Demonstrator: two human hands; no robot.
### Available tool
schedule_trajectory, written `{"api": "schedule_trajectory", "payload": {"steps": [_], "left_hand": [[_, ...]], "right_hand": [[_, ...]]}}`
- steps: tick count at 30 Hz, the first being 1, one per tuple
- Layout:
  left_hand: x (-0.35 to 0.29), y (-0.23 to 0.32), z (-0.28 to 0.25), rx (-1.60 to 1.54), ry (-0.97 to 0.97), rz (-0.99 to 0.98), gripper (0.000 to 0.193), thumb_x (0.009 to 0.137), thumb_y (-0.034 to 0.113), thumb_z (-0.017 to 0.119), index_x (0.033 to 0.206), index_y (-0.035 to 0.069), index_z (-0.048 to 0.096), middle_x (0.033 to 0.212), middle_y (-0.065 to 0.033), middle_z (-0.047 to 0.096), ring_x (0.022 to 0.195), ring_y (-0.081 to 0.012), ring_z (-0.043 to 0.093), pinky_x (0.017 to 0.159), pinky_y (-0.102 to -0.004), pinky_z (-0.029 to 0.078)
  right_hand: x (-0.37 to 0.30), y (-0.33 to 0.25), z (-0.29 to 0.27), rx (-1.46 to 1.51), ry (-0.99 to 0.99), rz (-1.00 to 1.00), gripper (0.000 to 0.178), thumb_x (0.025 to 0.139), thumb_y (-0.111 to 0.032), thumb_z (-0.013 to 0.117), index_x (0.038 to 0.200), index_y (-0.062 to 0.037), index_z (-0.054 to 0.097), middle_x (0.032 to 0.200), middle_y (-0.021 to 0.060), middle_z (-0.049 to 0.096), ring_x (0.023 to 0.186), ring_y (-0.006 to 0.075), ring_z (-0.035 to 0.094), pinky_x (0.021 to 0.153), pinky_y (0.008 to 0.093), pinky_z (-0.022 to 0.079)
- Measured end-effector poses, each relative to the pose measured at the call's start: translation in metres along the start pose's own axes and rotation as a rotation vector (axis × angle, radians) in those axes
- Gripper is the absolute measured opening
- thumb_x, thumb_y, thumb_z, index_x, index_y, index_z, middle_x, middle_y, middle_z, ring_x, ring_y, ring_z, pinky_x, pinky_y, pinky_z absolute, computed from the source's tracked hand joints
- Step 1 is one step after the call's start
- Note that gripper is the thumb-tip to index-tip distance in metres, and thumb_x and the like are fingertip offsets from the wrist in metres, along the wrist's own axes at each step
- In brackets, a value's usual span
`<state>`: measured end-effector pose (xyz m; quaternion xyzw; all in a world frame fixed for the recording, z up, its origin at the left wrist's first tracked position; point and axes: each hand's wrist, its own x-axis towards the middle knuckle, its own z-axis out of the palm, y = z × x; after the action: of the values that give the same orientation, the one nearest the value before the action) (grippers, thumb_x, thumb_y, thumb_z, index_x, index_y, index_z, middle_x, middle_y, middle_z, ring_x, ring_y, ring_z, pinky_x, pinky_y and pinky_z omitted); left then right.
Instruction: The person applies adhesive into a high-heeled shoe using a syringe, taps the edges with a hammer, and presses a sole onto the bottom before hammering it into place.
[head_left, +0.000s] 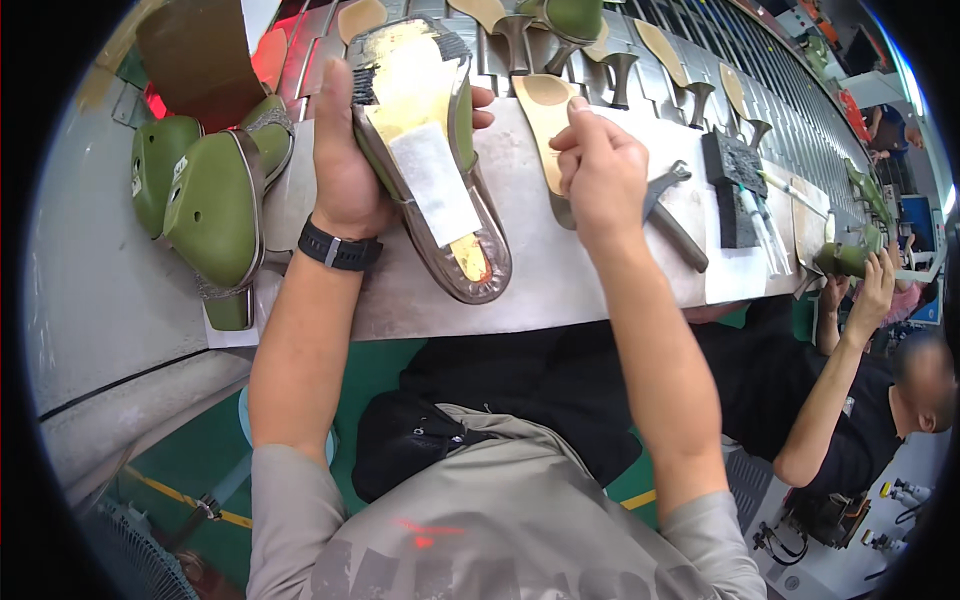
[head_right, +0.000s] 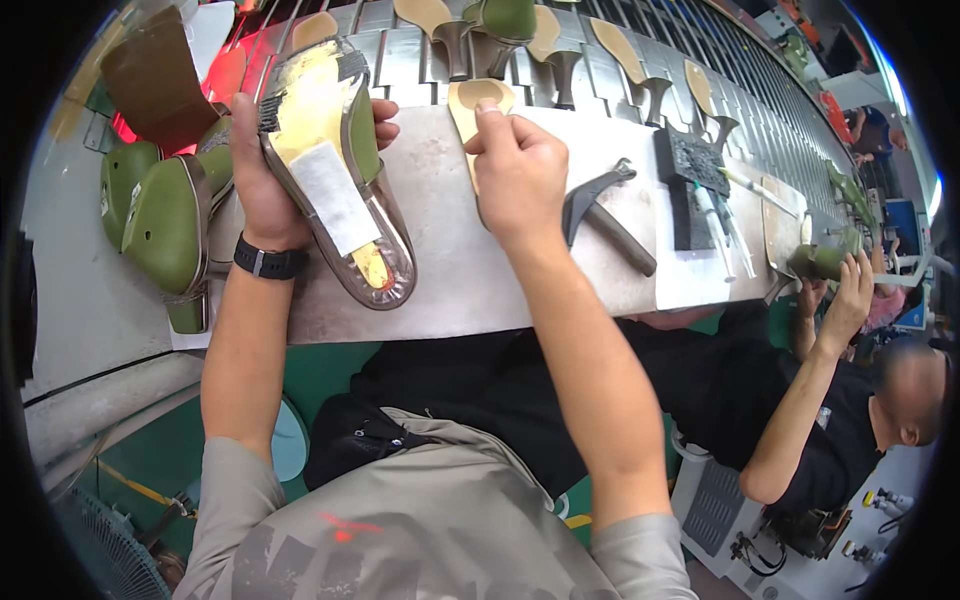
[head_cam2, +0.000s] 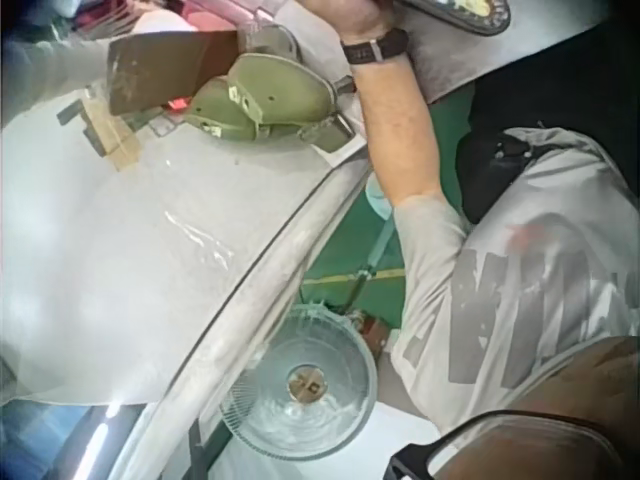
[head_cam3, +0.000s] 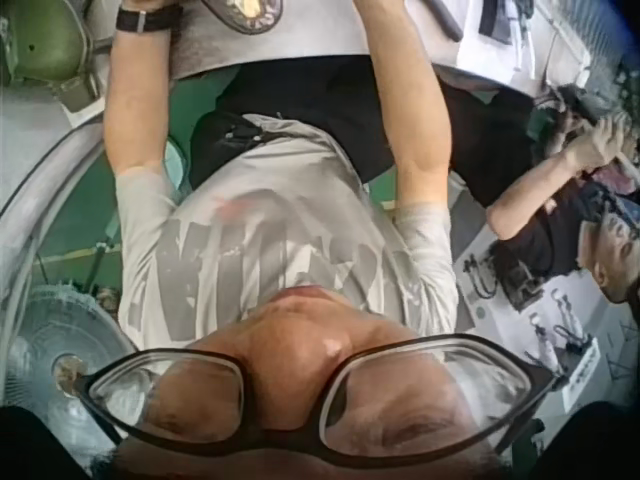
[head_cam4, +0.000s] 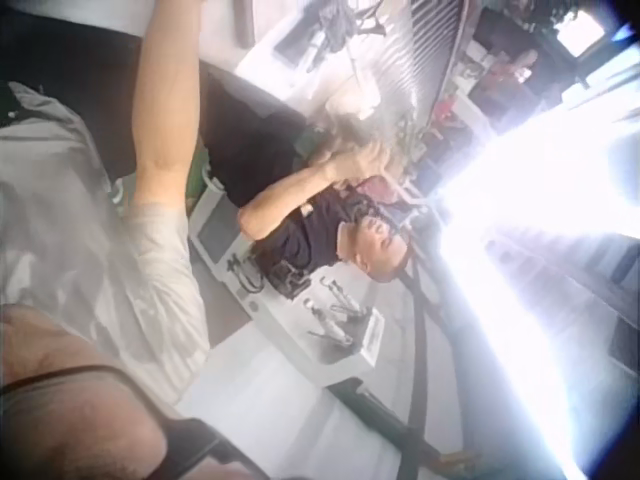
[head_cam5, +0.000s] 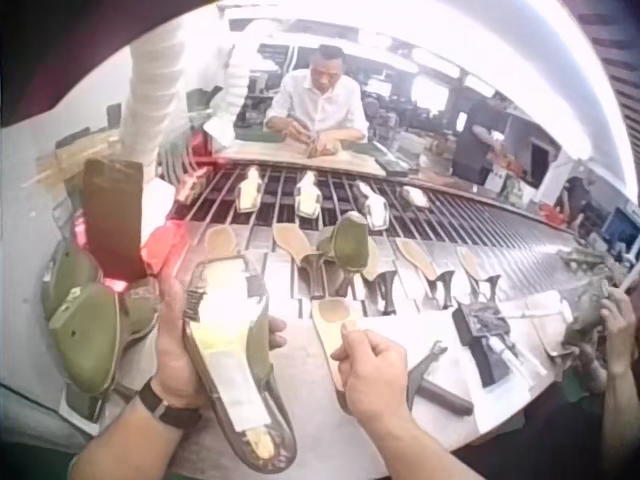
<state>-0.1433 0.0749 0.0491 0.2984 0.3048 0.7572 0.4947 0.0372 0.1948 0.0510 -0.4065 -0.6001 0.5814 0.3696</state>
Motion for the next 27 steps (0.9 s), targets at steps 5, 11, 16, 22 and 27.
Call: {"api": "schedule_trajectory", "payload": {"steps": [5, 11, 16, 22, 27], "left_hand": [[-0.001, 0.009, 0.004, -0.021, 0.044, -0.016, 0.084, 0.102, 0.066, 0.037, 0.136, -0.007, 0.057, 0.121, -0.0302, 0.069, 0.107, -0.0361, 0.072, 0.098, -0.0436, 0.057], [-0.005, 0.008, 0.002, -0.044, -0.034, -0.021, 0.079, 0.099, 0.057, 0.041, 0.136, -0.011, 0.055, 0.125, -0.0308, 0.067, 0.112, -0.0357, 0.07, 0.101, -0.0433, 0.055], [-0.014, 0.013, 0.009, 0.064, -0.09, -0.029, 0.093, 0.094, 0.065, 0.044, 0.148, -0.01, 0.041, 0.13, -0.0336, 0.061, 0.117, -0.04, 0.065, 0.105, -0.0486, 0.052], [-0.023, 0.022, 0.011, 0.094, -0.118, 0.026, 0.104, 0.089, 0.067, 0.052, 0.156, -0.009, 0.028, 0.129, -0.0335, 0.06, 0.116, -0.0377, 0.066, 0.107, -0.0484, 0.051], [-0.025, 0.02, 0.025, 0.085, -0.108, 0.025, 0.107, 0.085, 0.068, 0.055, 0.155, -0.009, 0.03, 0.123, -0.0294, 0.064, 0.108, -0.0345, 0.067, 0.098, -0.0437, 0.053]], "right_hand": [[-0.041, 0.0, -0.009, -0.155, -0.116, 0.019, 0.041, 0.102, -0.027, 0.064, 0.071, 0.0008, 0.065, 0.058, -0.0029, 0.052, 0.056, 0.0037, 0.043, 0.051, 0.0252, 0.032], [-0.046, 0.01, -0.013, -0.072, -0.116, 0.026, 0.034, 0.099, -0.019, 0.067, 0.072, 0.001, 0.064, 0.062, -0.0009, 0.057, 0.055, 0.0048, 0.044, 0.052, 0.0256, 0.036], [-0.062, 0.016, -0.023, -0.307, -0.029, -0.269, 0.018, 0.093, -0.011, 0.073, 0.1, 0.0032, 0.065, 0.103, 0.0188, 0.068, 0.093, 0.0246, 0.066, 0.084, 0.035, 0.051], [-0.126, 0.027, -0.057, -0.315, -0.146, -0.368, 0.008, 0.097, -0.002, 0.067, 0.102, 0.0038, 0.064, 0.151, 0.0338, 0.048, 0.125, 0.0356, 0.061, 0.106, 0.0429, 0.045], [-0.225, 0.03, -0.107, 0.668, -0.164, 0.244, 0.05, 0.102, -0.029, 0.062, 0.137, 0.0044, 0.05, 0.146, 0.0288, 0.055, 0.129, 0.0351, 0.062, 0.107, 0.0458, 0.051]]}}
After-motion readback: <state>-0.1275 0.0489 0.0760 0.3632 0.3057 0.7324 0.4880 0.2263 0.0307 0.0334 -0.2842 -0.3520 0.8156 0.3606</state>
